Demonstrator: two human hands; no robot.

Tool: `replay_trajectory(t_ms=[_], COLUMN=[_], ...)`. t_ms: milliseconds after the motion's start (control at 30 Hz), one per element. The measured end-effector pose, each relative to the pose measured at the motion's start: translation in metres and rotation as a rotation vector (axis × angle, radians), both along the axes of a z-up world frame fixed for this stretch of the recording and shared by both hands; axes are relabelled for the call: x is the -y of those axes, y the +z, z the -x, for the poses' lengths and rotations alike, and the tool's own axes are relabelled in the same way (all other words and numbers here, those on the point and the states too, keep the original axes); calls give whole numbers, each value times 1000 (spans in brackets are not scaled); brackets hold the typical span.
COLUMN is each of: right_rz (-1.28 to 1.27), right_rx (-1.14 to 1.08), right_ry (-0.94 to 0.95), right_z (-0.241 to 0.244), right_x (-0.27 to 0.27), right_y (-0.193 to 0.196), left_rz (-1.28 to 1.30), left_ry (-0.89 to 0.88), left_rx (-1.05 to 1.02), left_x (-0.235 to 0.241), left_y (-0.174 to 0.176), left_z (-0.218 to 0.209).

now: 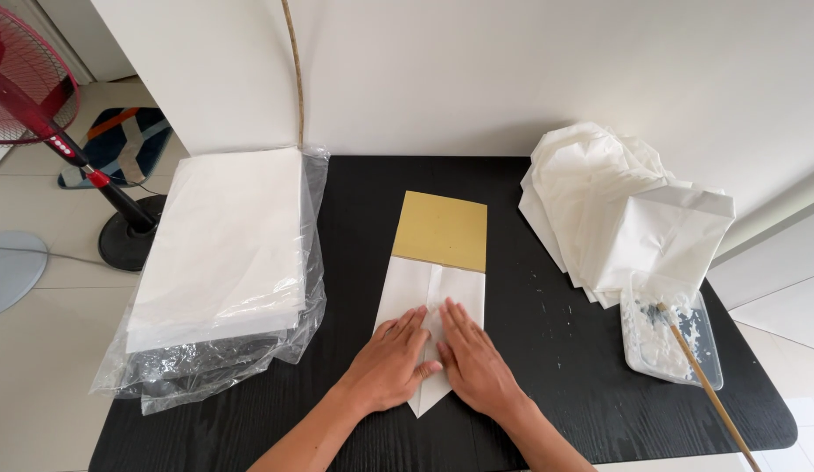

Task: Folding paper around a template and applying glue with a brush to assemble a paper bag.

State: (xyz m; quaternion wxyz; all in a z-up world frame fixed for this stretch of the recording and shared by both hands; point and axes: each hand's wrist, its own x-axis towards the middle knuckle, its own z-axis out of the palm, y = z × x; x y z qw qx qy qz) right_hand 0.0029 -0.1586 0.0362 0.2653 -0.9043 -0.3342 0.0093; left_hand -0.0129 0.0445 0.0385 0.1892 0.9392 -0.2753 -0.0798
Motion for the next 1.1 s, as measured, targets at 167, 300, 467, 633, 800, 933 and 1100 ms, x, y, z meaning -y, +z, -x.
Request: replay_trajectory(t_ms=[167, 300, 467, 633, 800, 933, 1100], right_rz=[-172, -146, -125, -220, -281, -297, -295], right_rx=[-139, -366, -550, -637, -642, -604, -536], right_ry=[-362, -480, -517, -530, -529, -558, -614], right_z=[-21, -35, -47, -38, -40, -32, -22], right_x=[-3, -12, -17, -17, -20, -24, -35], right_y=[-3, 18, 12, 46, 39, 44, 49], left_rz=[432, 372, 366, 347, 372, 448, 536], left_ry=[339, 465, 491, 491, 516, 540, 604], left_rx=[46, -182, -388, -455, -444, -380, -348], left_x=[-4, 1, 5, 5, 8, 12, 17], left_y=[-30, -9, -20, 27, 20, 9, 4], left_z=[-34, -64, -89, -72, -71, -69, -63])
